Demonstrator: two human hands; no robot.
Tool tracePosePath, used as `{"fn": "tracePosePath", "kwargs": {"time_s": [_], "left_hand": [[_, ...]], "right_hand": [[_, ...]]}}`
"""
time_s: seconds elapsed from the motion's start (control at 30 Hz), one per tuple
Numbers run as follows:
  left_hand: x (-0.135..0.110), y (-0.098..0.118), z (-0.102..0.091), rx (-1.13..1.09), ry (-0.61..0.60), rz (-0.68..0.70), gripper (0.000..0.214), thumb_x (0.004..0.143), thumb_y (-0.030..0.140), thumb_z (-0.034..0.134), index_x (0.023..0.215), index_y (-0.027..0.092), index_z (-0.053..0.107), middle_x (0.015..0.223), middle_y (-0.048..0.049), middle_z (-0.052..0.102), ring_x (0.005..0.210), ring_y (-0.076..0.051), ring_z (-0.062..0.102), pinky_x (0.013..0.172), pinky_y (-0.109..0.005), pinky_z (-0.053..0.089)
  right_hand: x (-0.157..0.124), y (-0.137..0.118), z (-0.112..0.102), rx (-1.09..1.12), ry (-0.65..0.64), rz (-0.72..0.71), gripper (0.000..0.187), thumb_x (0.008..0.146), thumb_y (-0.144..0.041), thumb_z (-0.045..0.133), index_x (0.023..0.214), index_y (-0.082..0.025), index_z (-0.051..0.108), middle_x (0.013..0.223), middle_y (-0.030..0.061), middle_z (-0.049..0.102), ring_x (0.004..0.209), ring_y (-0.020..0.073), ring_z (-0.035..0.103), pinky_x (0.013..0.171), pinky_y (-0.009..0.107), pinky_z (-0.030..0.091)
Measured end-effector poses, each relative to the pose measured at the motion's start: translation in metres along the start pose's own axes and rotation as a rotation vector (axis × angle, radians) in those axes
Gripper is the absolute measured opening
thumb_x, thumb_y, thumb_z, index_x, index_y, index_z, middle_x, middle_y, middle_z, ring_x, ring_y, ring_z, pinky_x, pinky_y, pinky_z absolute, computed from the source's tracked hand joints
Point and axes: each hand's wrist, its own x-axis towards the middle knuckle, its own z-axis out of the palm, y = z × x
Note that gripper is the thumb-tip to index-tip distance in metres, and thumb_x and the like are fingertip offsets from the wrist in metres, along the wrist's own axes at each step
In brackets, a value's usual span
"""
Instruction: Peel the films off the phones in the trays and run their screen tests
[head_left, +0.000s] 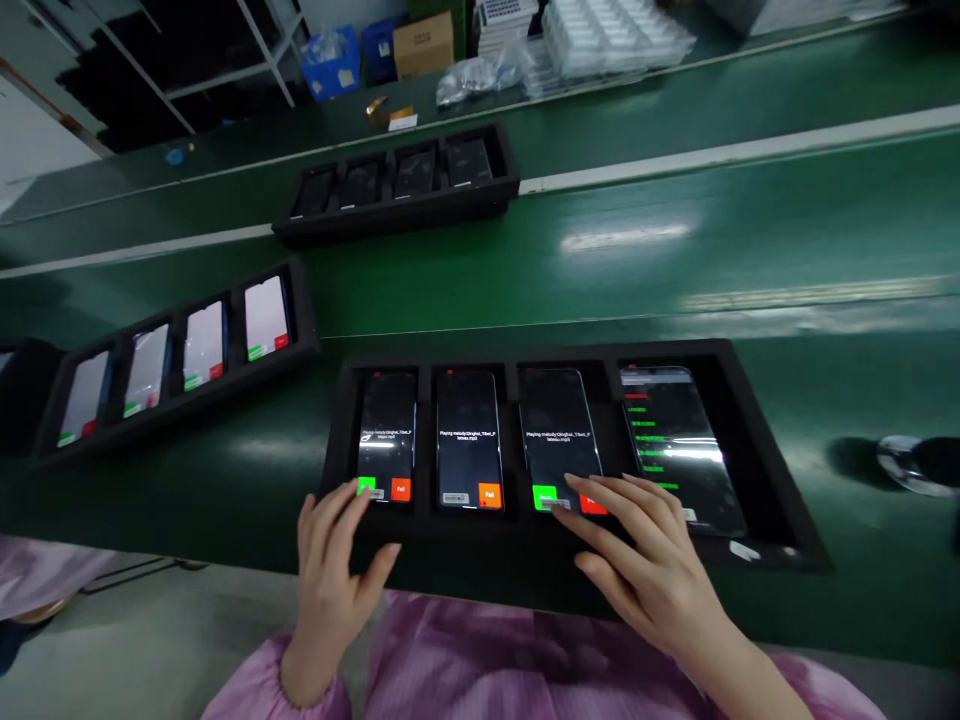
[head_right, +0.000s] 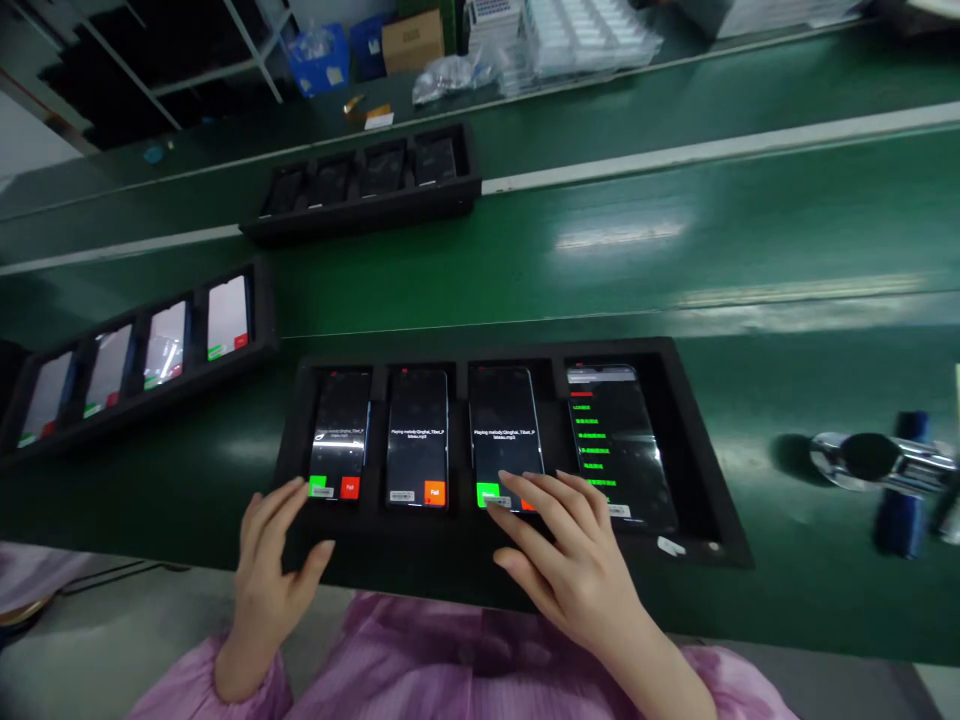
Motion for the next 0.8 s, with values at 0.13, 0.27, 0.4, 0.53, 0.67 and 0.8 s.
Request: {"fn": "tracePosePath", "kwargs": {"time_s": [0.13, 0.27, 0.4, 0.53, 0.67, 0.8], "left_hand": [[0.019, 0.027, 0.006, -0.009, -0.088, 0.179, 0.039, 0.100, 0.031, 0.067, 0.138, 0.021, 0.064, 0.135, -0.0130, 0.067, 0.132, -0.027, 0.059, 0.135, -0.054, 0.018], [0.031, 0.038, 0.012, -0.032, -0.067, 0.173, 0.033, 0.102, 0.037, 0.065, 0.131, 0.022, 0.070, 0.134, -0.0119, 0.071, 0.132, -0.028, 0.060, 0.135, -0.057, 0.013], [0.033, 0.041, 0.016, -0.003, -0.079, 0.153, 0.032, 0.102, 0.042, 0.063, 0.128, 0.025, 0.072, 0.135, -0.0105, 0.072, 0.133, -0.028, 0.060, 0.135, -0.059, 0.009], [0.030, 0.044, 0.013, 0.045, -0.123, 0.213, 0.037, 0.103, 0.046, 0.061, 0.132, 0.027, 0.071, 0.137, -0.0109, 0.070, 0.134, -0.030, 0.058, 0.135, -0.060, 0.004], [0.041, 0.028, 0.007, 0.126, -0.207, 0.249, 0.048, 0.105, 0.057, 0.051, 0.141, 0.030, 0.066, 0.148, -0.0116, 0.063, 0.137, -0.033, 0.053, 0.133, -0.063, -0.004], [0.089, -0.019, 0.014, 0.147, -0.123, 0.052, 0.054, 0.105, 0.061, 0.045, 0.143, 0.029, 0.066, 0.149, -0.0156, 0.060, 0.136, -0.038, 0.053, 0.126, -0.077, 0.012]], "right_hand": [[-0.002, -0.003, -0.003, -0.085, -0.028, 0.019, 0.027, 0.111, -0.037, 0.049, 0.118, -0.025, 0.072, 0.139, 0.0141, 0.068, 0.121, 0.0350, 0.062, 0.099, 0.059, 0.044], [-0.014, 0.003, -0.017, 0.014, 0.105, 0.041, 0.031, 0.109, -0.029, 0.047, 0.130, -0.027, 0.069, 0.130, 0.0138, 0.068, 0.116, 0.0344, 0.063, 0.097, 0.058, 0.048], [-0.027, 0.013, -0.025, 0.005, 0.135, 0.125, 0.052, 0.104, -0.022, 0.051, 0.153, -0.040, 0.057, 0.132, 0.0099, 0.067, 0.112, 0.0364, 0.063, 0.097, 0.061, 0.047], [-0.034, 0.031, -0.033, -0.031, 0.141, 0.182, 0.052, 0.100, -0.014, 0.054, 0.143, -0.042, 0.065, 0.126, 0.0075, 0.070, 0.108, 0.0363, 0.066, 0.097, 0.060, 0.047], [-0.022, 0.065, -0.042, -0.122, 0.079, 0.271, 0.027, 0.105, -0.022, 0.052, 0.119, -0.033, 0.073, 0.132, 0.0075, 0.069, 0.112, 0.0364, 0.065, 0.093, 0.057, 0.046], [0.007, 0.111, -0.036, -0.283, -0.011, 0.348, 0.039, 0.111, -0.043, 0.043, 0.129, -0.030, 0.075, 0.149, 0.0107, 0.060, 0.124, 0.0401, 0.059, 0.093, 0.058, 0.047]]}}
